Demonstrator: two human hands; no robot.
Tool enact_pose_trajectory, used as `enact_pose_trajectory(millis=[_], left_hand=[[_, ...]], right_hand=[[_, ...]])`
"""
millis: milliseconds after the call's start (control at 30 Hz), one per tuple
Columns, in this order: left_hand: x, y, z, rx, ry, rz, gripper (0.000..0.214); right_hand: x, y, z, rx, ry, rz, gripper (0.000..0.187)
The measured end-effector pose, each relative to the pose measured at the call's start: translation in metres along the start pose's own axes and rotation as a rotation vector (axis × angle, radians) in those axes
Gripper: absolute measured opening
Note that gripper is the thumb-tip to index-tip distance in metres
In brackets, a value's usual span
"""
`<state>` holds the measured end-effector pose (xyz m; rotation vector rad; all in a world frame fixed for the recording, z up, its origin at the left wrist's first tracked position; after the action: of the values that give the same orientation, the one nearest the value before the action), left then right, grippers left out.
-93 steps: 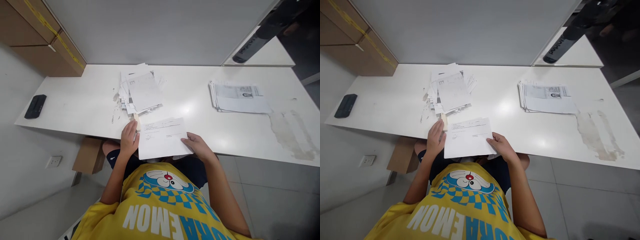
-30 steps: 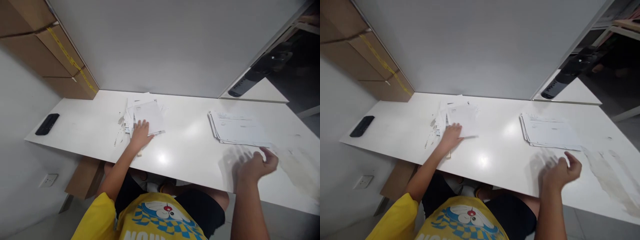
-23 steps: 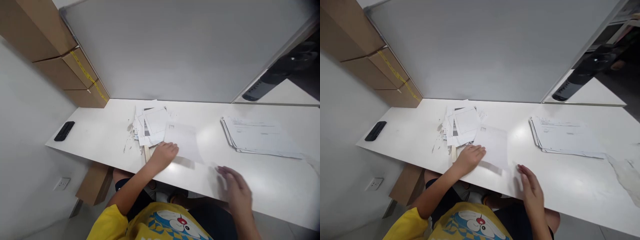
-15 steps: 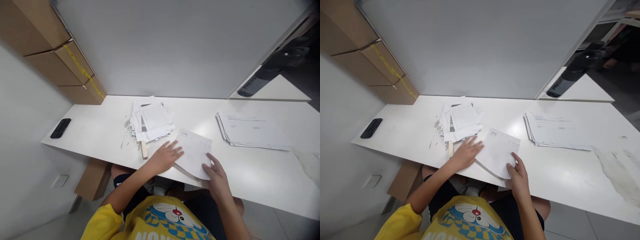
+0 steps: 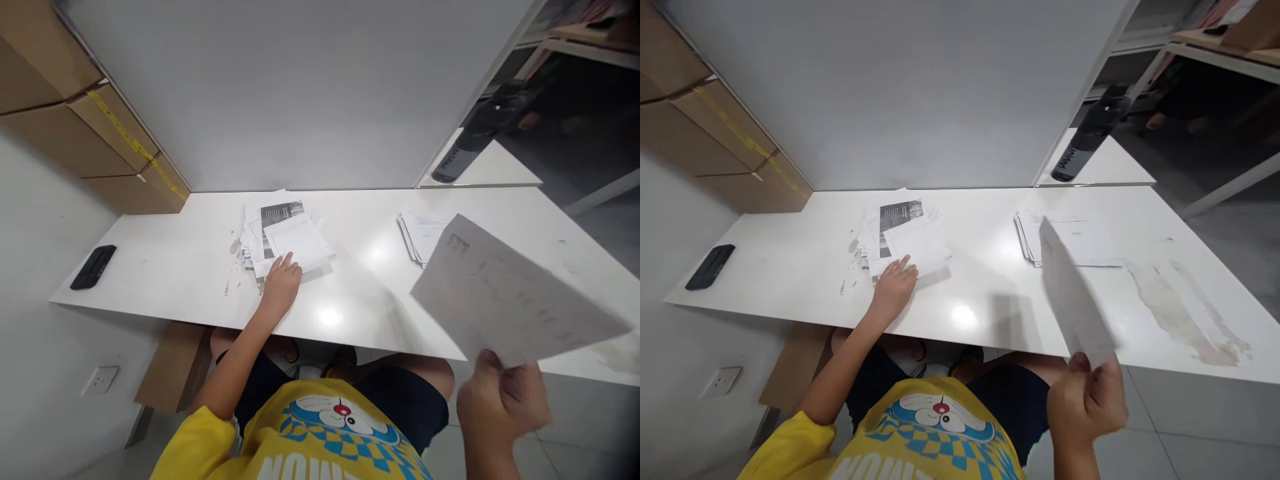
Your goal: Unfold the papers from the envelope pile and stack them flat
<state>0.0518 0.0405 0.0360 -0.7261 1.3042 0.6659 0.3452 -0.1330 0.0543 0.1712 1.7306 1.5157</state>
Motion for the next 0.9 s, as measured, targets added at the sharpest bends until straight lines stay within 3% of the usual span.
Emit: enact_pose_trajectory(millis=[67, 100, 233, 333, 467, 667, 800, 900], left_hand=[[0.009, -0.028, -0.016, 0.106, 0.058, -0.037, 0.027], [0.015, -0.045, -0.024, 0.155, 0.100, -0.051, 0.025], [0.037, -0.111, -0.050, 0.244, 0.205, -0.144, 0.024], [0.041, -0.134, -0.059, 0.362, 0.220, -0.276, 0.031], [0.050, -0.132, -0.064, 0.475, 0.240, -0.291, 0.031], [0.064, -0.136, -0.061, 0.630, 0.323, -0.263, 0.033], [0.041, -0.134, -0.057, 0.754, 0.133, -0.366, 0.028], [0.025, -0.117, -0.052, 0.552, -0.082, -0.488, 0.033]], right_hand=[[0.003, 0.025, -0.011, -0.159, -0.135, -0.139, 0.046], [0.008, 0.035, -0.014, -0.240, -0.103, -0.216, 0.043], [0.047, 0.039, -0.019, -0.423, 0.353, -0.386, 0.040], [0.075, 0.021, -0.026, -0.437, 0.540, -0.438, 0.044], [0.095, 0.008, -0.038, -0.419, 0.626, -0.568, 0.049], [0.097, 0.005, -0.036, -0.377, 0.684, -0.627, 0.060], [0.090, -0.011, -0.028, -0.378, 0.675, -0.623, 0.061], [0.083, -0.030, -0.026, -0.409, 0.619, -0.719, 0.070]])
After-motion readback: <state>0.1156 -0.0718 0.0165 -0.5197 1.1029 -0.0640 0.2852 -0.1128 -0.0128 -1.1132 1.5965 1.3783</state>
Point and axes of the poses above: each hand's wrist, its own z-axis towards the middle knuckle, its own x-axis out of the palm, y = z × x, the point moved 1 cm from there along z, towards the middle knuckle, and after that the axes turned 14 degrees about y, right-handed, at the moved point
